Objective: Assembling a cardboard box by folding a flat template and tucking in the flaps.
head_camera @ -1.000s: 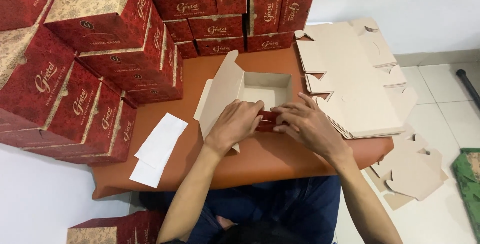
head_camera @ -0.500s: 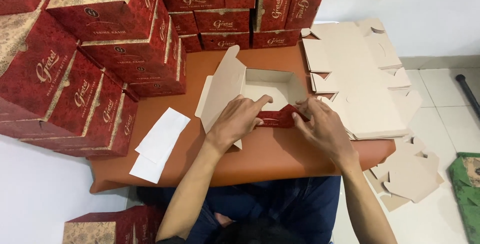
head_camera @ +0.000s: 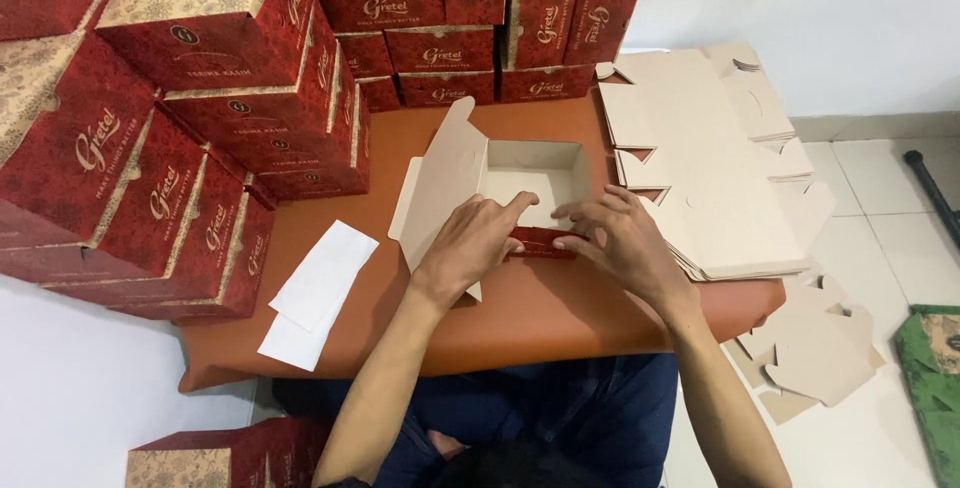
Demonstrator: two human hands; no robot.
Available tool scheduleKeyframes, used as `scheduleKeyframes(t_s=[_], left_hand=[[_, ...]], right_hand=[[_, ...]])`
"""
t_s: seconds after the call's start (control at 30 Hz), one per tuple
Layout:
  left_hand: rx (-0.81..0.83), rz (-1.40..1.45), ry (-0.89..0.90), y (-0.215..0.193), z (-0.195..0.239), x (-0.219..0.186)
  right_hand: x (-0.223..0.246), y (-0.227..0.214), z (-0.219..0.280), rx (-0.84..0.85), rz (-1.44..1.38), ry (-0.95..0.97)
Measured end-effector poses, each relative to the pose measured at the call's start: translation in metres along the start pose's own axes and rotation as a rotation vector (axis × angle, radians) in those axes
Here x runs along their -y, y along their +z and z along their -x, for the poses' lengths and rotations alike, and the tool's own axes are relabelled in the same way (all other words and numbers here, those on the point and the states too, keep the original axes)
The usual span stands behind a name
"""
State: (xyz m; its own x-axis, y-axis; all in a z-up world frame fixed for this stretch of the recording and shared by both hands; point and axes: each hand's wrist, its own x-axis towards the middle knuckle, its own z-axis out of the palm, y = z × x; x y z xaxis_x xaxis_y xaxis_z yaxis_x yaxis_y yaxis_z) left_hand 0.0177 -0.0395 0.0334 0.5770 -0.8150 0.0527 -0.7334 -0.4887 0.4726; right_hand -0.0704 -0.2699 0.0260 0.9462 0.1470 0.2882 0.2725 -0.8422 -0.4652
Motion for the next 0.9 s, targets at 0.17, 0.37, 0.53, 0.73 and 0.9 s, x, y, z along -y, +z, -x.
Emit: scheduleKeyframes(t_s=[0.17,0.37,0.53,0.73,0.9], left_hand=[[-0.019,0.021,0.012,-0.004,0.006,-0.001],[-0.198,0.116,0.157,-0.017,0.025,0.01],[-0.164,-0.001,0.139,-0.05,0.066,-0.005],[-0.08,-0.103,0.134,-0.019,0.06,0.001],[-0.138,-0.108,0.129,0.003,0.044,0.006]], right_hand=[[-0.021,0.016,-0.001,0.018,0.045,0.015],[-0.038,0.027,0.002,-0.021,0.05,-0.025],[-0.04,0.028,0.002,-0.031,0.045,-0.068],[-0.031,0.024,0.006,-0.051,-0.005,-0.052],[-0.032,0.026,0.003,-0.051,0.033,-0.048]])
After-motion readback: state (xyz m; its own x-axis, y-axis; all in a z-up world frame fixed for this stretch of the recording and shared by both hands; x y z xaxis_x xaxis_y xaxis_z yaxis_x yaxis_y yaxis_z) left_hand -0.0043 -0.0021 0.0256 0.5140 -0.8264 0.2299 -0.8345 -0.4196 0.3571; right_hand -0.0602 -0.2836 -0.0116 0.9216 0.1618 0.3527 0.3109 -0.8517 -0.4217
